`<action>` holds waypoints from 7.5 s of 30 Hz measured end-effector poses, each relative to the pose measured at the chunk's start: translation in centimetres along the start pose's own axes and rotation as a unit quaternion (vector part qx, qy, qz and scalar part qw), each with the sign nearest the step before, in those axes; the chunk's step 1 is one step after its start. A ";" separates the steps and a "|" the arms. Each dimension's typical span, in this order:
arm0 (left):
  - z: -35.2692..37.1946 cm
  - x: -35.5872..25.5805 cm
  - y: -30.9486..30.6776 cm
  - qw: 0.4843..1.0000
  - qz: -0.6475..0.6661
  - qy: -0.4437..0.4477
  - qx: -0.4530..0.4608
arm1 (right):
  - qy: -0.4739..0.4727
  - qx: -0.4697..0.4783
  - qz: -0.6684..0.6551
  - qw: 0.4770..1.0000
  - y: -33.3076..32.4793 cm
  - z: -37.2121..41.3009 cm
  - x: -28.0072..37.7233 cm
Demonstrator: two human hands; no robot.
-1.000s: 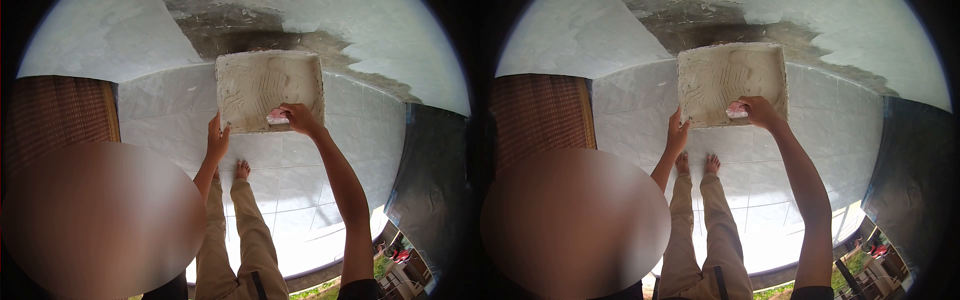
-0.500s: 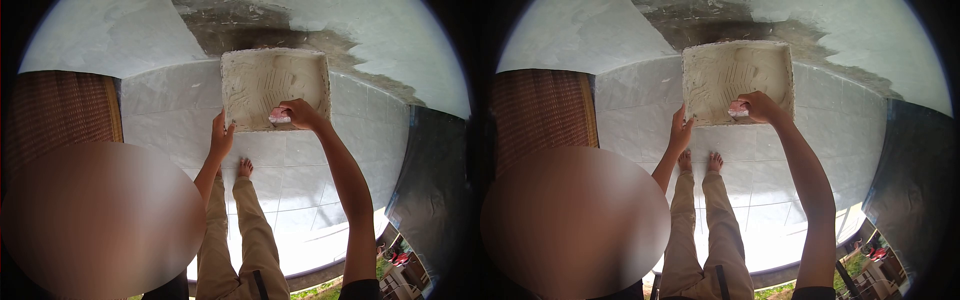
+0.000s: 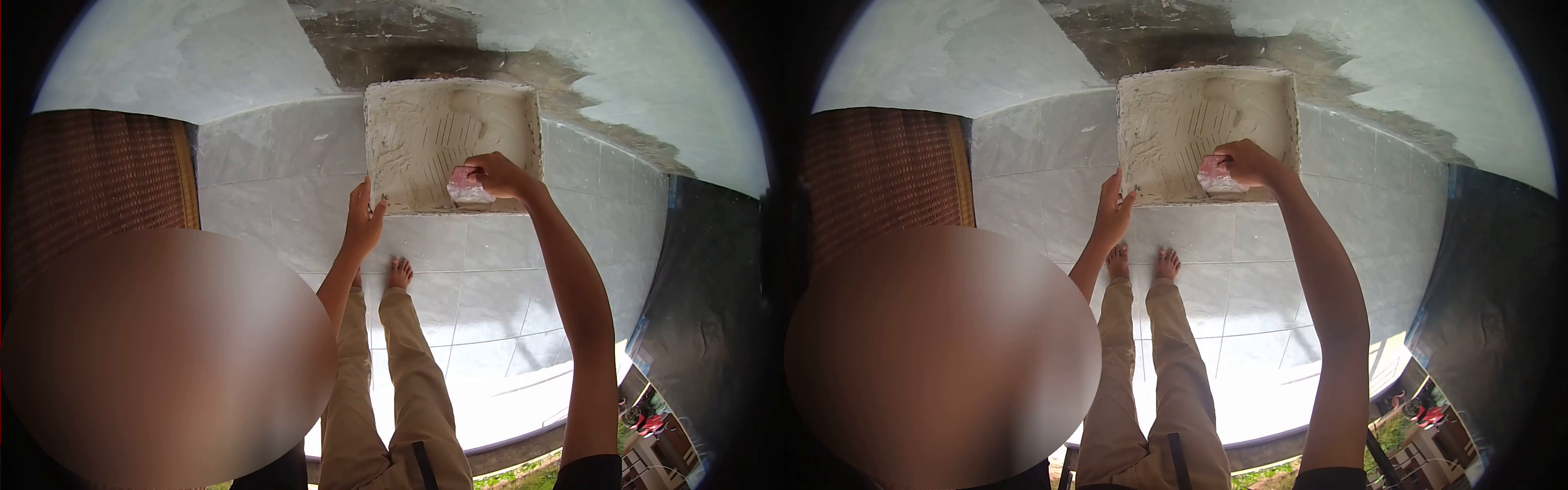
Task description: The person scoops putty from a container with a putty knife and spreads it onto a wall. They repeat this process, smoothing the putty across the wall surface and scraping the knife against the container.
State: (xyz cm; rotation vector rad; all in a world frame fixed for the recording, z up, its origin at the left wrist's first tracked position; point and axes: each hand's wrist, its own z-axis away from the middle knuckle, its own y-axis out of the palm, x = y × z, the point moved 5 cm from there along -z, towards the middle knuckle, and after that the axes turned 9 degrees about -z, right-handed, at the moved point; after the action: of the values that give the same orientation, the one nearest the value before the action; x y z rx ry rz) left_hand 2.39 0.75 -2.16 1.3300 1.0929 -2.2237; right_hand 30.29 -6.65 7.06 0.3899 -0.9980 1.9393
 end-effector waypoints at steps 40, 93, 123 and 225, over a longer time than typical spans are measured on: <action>-0.2 -18.9 -15.2 0.980 0.145 0.086 -0.107 | -0.174 -0.073 -0.756 0.627 -2.9 10.4 9.4; -10.9 -65.3 -78.8 0.573 -0.286 0.483 -0.597 | -0.625 -0.566 0.064 0.533 -36.7 28.1 90.3; -11.0 -65.0 -79.0 0.563 -0.295 0.475 -0.608 | -0.453 -0.719 0.394 0.350 -36.0 20.7 91.9; -11.0 -65.1 -79.1 0.547 -0.306 0.475 -0.618 | -0.553 -0.692 -0.200 0.418 -42.7 27.6 84.8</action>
State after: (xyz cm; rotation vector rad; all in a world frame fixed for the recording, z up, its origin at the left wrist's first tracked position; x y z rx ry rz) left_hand -6.22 53.96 85.62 1.3141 2.9466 -0.0599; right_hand 15.66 32.41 96.70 0.7440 -2.5493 -0.3527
